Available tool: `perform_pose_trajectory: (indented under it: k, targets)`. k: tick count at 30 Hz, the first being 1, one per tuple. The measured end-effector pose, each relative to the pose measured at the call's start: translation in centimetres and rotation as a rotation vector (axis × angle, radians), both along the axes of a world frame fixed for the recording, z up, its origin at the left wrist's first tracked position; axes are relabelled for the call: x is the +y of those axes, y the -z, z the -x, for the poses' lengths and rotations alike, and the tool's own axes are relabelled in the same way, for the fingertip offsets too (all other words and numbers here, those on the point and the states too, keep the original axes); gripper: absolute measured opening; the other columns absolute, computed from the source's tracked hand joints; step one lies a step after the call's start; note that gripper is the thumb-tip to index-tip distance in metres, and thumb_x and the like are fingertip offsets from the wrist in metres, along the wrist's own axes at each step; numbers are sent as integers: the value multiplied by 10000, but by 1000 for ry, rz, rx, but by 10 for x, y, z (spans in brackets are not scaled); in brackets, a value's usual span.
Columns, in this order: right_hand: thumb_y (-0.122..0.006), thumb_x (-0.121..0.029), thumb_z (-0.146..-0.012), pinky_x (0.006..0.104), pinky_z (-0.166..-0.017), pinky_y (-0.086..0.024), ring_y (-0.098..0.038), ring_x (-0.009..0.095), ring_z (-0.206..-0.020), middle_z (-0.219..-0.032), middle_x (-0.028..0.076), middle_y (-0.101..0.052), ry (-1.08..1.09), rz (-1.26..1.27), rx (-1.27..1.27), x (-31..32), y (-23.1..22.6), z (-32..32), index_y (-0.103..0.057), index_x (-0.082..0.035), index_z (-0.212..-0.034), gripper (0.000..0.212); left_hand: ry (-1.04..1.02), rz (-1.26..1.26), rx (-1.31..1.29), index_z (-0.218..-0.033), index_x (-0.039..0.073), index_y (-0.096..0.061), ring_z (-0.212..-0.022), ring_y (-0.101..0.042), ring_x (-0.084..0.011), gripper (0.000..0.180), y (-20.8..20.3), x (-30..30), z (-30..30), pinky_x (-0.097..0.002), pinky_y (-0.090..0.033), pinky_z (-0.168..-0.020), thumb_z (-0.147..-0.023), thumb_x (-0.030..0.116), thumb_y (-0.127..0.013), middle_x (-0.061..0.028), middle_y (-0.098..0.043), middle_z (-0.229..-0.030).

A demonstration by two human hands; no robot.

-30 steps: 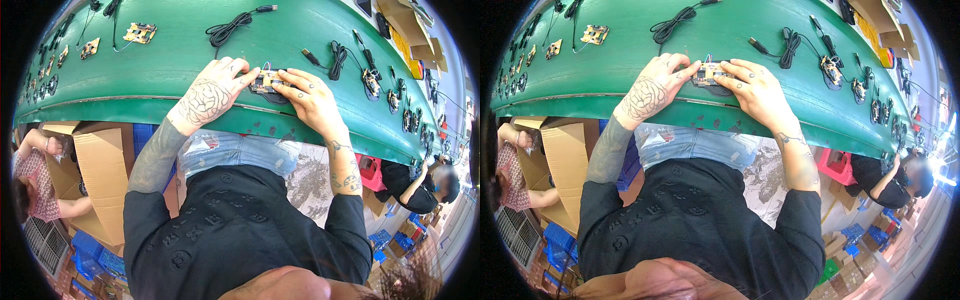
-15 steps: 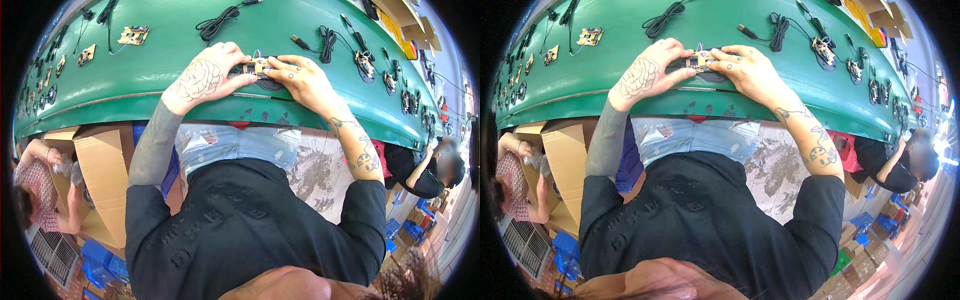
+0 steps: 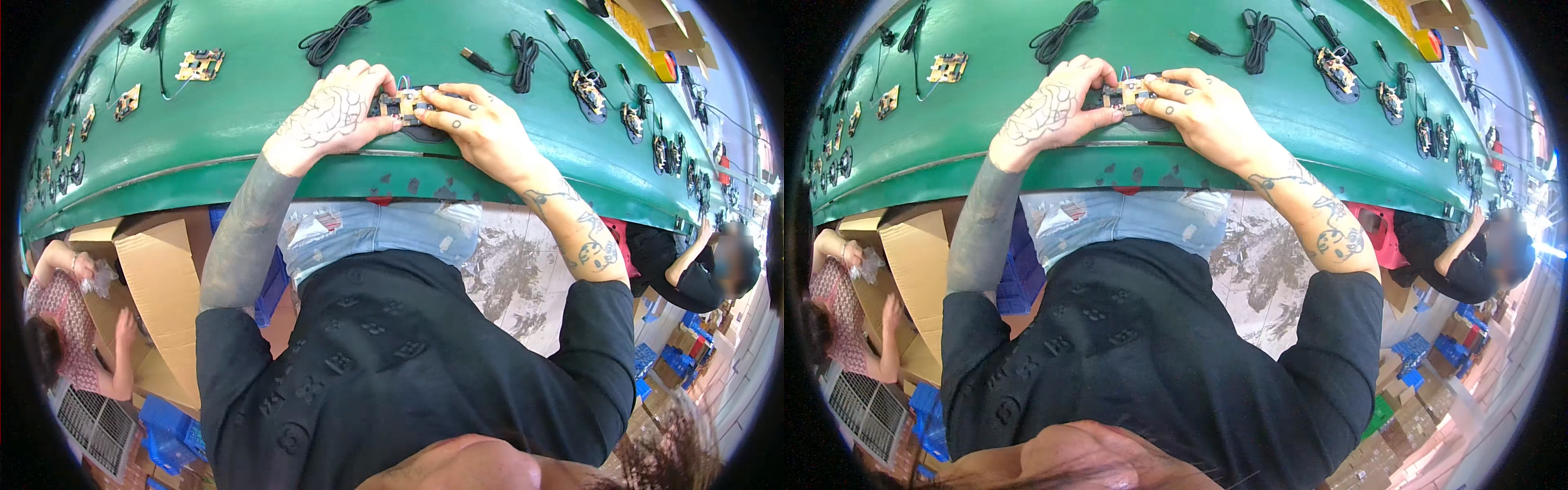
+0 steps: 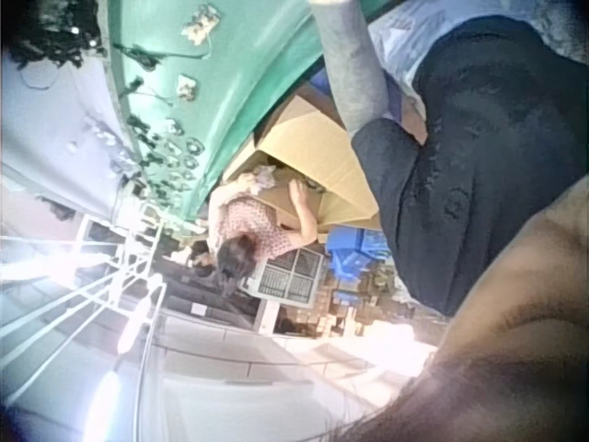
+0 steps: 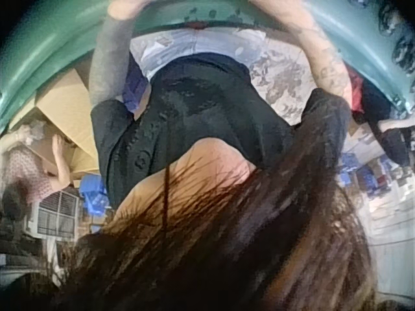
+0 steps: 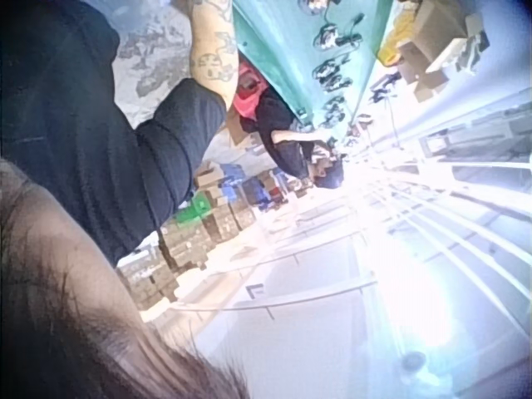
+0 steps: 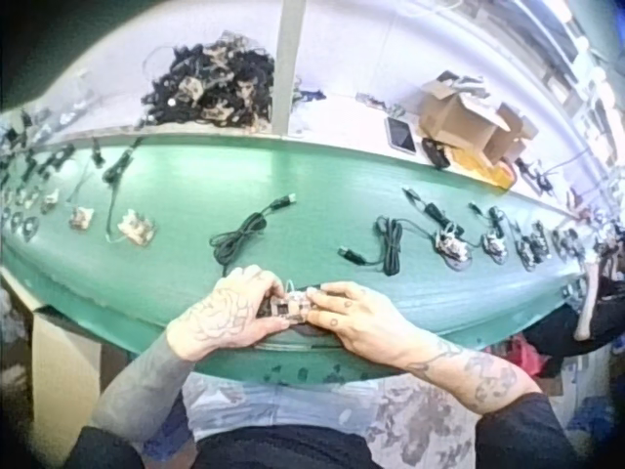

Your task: The person assembles computer mouse components along a conveyor belt, repeatedly picking up mouse base plates and circuit boards with attached cables, fitting the circuit boards into the base plates by hand, and placing the assembled units back onto the line.

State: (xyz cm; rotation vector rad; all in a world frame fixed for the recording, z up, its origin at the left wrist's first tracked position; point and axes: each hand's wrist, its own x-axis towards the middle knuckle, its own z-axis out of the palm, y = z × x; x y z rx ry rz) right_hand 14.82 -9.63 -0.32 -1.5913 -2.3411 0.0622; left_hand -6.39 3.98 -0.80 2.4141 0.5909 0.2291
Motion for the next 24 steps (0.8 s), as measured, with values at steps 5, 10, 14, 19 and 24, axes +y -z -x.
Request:
perform_pose_trajectory:
  k: [5,10,14,19,24]
  targets:
    - [-698,-186,-879,354,-932,-527,-653,262,-1050,-1164,66,-699,21,352,520,19,-8,-26,-695,-105,-1166,299,47,43,41,-1077,80,-594,-993,-559,-246,396,-2,6,-1,-369,-459,-894,-795,297,-770,-96,-556,-992]
    - [-734,-147,-835,287,-788,-542,-675,161,-916,-1139,58,-694,302,363,549,22,-7,-11,-718,-60,-973,164,90,55,44,-1072,78,-597,-969,-558,-236,406,-4,7,-8,-358,-466,-878,-786,299,-781,-88,-551,-977]
    - [-740,-178,-779,358,-837,-536,-663,260,-959,-1157,98,-673,310,361,496,24,-6,-11,-718,-33,-883,179,81,42,26,-1061,75,-601,-955,-562,-228,411,-2,7,-9,-354,-471,-866,-778,307,-789,-82,-552,-970]
    - [-733,-158,-755,368,-868,-526,-659,274,-975,-1176,113,-659,278,373,432,26,-9,-13,-723,-37,-872,169,76,52,-1,-1059,78,-606,-952,-564,-227,410,3,6,-11,-351,-471,-864,-776,309,-792,-80,-553,-960]
    - [-737,-166,-757,368,-852,-526,-657,267,-949,-1171,117,-655,221,395,414,27,-10,-22,-723,-38,-874,174,66,65,-14,-1067,81,-612,-953,-566,-228,413,3,3,-15,-354,-471,-857,-776,314,-790,-82,-553,-954]
